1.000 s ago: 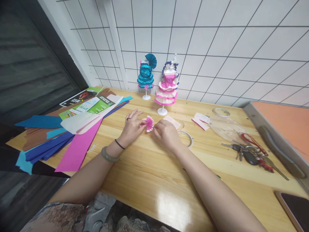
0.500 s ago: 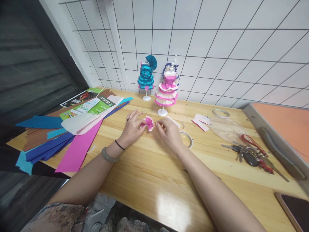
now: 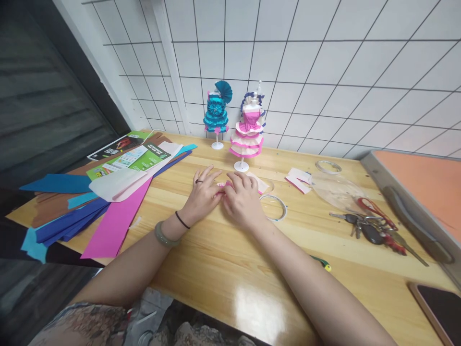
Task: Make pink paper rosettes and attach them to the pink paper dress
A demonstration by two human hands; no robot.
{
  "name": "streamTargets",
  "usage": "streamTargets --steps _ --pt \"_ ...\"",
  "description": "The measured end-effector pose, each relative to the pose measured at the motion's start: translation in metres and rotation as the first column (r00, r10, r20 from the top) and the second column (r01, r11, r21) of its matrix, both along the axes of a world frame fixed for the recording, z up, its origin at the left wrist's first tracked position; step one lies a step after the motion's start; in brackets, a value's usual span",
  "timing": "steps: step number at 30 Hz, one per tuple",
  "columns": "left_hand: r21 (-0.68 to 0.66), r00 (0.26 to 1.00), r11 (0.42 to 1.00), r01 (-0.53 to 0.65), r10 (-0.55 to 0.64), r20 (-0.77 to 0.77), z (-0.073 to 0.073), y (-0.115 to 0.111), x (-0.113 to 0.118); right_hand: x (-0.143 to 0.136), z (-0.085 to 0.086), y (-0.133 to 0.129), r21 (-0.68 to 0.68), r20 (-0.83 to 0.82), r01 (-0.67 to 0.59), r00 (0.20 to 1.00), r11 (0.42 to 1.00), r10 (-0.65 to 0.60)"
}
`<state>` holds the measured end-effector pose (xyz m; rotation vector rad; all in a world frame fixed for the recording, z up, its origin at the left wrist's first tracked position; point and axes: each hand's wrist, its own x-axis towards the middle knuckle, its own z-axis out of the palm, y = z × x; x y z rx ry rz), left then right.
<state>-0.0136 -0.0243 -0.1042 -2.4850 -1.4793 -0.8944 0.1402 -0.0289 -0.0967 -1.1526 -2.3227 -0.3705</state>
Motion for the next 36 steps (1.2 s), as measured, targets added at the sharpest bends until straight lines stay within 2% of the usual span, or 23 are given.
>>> streamTargets --steps 12,26,32,36 --pt "0.014 0.999 1.0 0.026 -0.025 -0.04 0.0013 -0.0038 0.0048 0.0002 0.0023 0.0002 -0.004 0.136 0.068 0.988 0.998 -0.067" --pt "0.034 0.991 0.992 0.122 -0.119 -0.067 0.0039 -0.0063 0.0047 0.0028 0.0017 0.0016 -0.068 0.092 0.081 0.993 0.994 -0.075" --pt "0.048 0.989 0.993 0.106 -0.1 -0.111 0.0022 -0.0056 0.0044 0.0037 -0.0011 0.0035 -0.078 0.107 0.091 0.991 0.993 -0.082" --pt "0.02 0.991 0.992 0.125 -0.124 -0.054 0.0032 -0.0061 0.0045 0.0044 -0.0012 0.0045 -0.081 0.1 0.09 0.992 0.993 -0.081"
